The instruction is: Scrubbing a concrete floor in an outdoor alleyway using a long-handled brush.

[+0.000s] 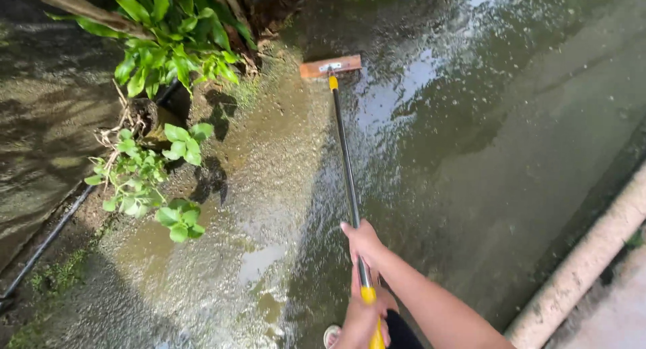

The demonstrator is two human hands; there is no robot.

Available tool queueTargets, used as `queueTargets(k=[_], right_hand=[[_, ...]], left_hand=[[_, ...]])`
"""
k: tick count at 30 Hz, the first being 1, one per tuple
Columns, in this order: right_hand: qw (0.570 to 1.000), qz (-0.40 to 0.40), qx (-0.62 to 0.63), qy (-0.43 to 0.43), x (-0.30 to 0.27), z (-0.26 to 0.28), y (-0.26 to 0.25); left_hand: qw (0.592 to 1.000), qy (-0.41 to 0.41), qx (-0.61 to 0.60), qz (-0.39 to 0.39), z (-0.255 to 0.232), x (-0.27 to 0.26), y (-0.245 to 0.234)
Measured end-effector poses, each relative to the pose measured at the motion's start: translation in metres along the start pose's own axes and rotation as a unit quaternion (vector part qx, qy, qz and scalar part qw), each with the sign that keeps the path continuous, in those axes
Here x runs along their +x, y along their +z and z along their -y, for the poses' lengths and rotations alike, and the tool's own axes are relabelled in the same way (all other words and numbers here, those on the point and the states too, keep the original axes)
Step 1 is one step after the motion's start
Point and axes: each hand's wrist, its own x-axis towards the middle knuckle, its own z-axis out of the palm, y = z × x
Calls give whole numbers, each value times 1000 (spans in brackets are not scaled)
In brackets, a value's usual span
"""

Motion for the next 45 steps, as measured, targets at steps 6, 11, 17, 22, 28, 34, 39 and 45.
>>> queueTargets(k=[6, 11, 17, 22, 28, 34, 39, 45], right_hand=[[997, 44, 27, -52, 39, 62, -15], [992, 29, 122, 25, -130, -1, -27], [977, -12, 179, 119, -176, -54, -11], [991, -28, 127, 40, -36, -17, -26], [993, 13, 119, 2, -51, -29, -56], [971, -20, 211, 111, -238, -55, -31], [985, -27, 166, 38, -64, -48, -53], [979, 0, 205, -18, -44, -20, -91]], left_hand=[[999, -23, 30, 5, -83, -10, 48], [994, -57, 88, 14, -14, -130, 36], [980, -1, 166, 108, 29, -167, -15], [987, -116, 89, 63, -38, -73, 6], [992, -71, 58, 89, -2, -90, 27], [981, 48, 70, 173, 195, -93, -71], [986, -64, 140, 69, 55, -28, -10], [979, -54, 172, 99, -23, -79, 63]])
